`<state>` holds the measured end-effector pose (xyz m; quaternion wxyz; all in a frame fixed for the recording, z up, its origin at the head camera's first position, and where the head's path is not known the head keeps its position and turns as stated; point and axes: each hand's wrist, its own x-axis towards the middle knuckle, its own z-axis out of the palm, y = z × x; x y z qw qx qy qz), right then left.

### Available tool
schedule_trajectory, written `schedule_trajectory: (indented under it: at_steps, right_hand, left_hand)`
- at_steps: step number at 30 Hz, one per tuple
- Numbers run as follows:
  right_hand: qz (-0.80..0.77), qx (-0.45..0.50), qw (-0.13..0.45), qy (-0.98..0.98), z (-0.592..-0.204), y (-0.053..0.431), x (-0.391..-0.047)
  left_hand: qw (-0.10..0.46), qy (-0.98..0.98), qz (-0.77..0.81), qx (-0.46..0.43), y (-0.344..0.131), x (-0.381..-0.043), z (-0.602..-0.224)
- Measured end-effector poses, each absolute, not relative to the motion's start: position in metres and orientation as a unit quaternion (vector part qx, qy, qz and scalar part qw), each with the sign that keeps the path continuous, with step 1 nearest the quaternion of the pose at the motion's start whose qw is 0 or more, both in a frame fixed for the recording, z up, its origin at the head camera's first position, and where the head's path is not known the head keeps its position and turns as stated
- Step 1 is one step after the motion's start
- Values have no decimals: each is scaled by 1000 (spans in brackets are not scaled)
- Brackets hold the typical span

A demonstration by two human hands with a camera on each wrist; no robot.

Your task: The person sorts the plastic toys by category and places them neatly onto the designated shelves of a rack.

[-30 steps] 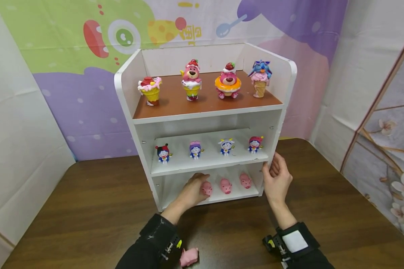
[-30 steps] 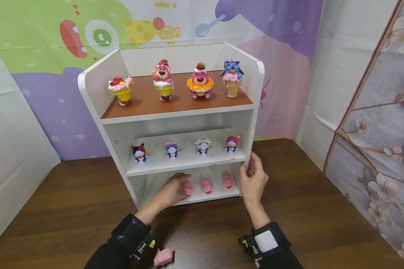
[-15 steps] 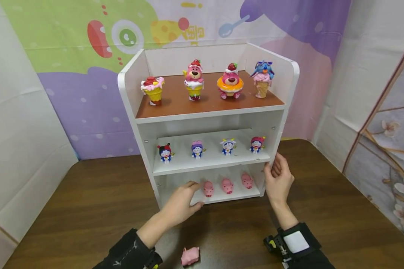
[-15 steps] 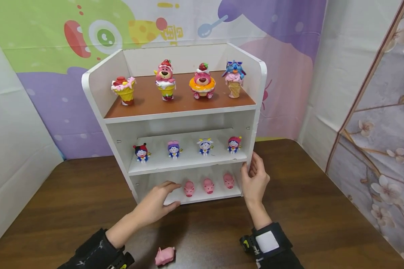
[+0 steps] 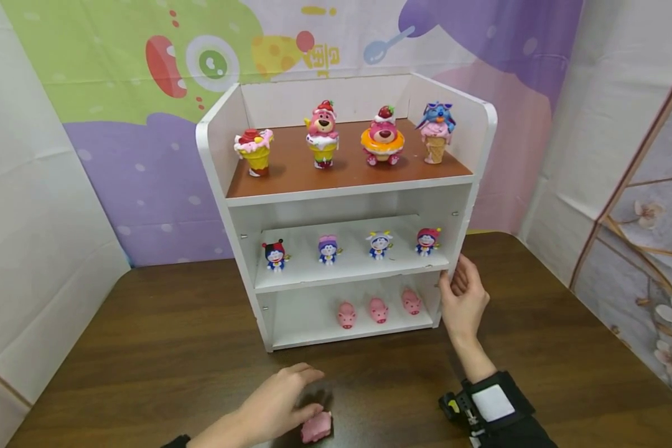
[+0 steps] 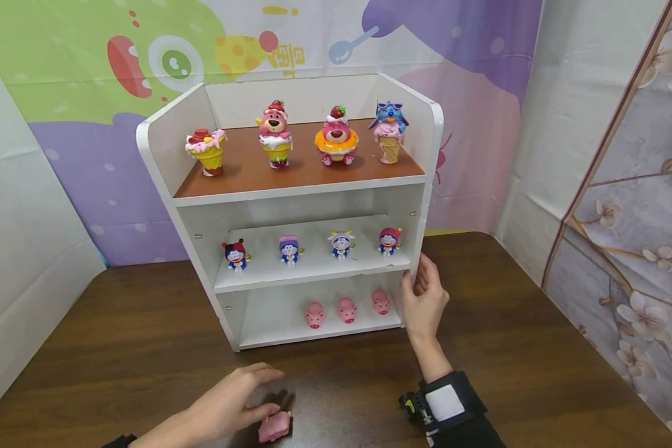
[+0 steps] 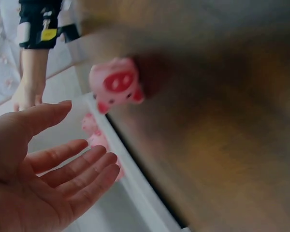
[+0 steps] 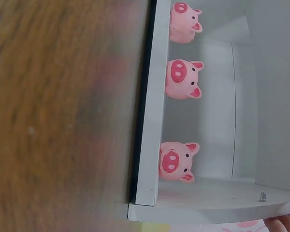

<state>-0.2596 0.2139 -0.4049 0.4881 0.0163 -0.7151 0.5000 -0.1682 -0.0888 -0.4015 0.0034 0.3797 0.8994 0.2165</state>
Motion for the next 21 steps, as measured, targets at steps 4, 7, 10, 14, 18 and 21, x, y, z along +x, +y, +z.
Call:
schedule_trajectory:
  at_steps: [4, 7, 10, 14, 18, 21]
  right_hand:
    - [501, 14, 488, -715, -409, 216, -262]
    - [500, 10, 487, -716, -409, 216, -263]
    - [499, 7, 486, -717, -410, 216, -263]
    - [501, 9, 486, -716, -409, 216, -263]
    - [504, 13, 487, -713, -408, 215, -262]
    - [503, 13, 490, -712, -408, 215, -262]
  left_hand:
    - [41, 896, 216, 386, -96, -161, -408]
    - [55, 890, 233, 388, -99, -157, -414]
    - [60, 882, 251, 393, -100, -156, -419]
    - [45, 867, 266, 419, -101, -155, -427]
    - [30, 863, 272, 424, -100, -154, -430]
    - [48, 870, 282, 403, -99, -154, -429]
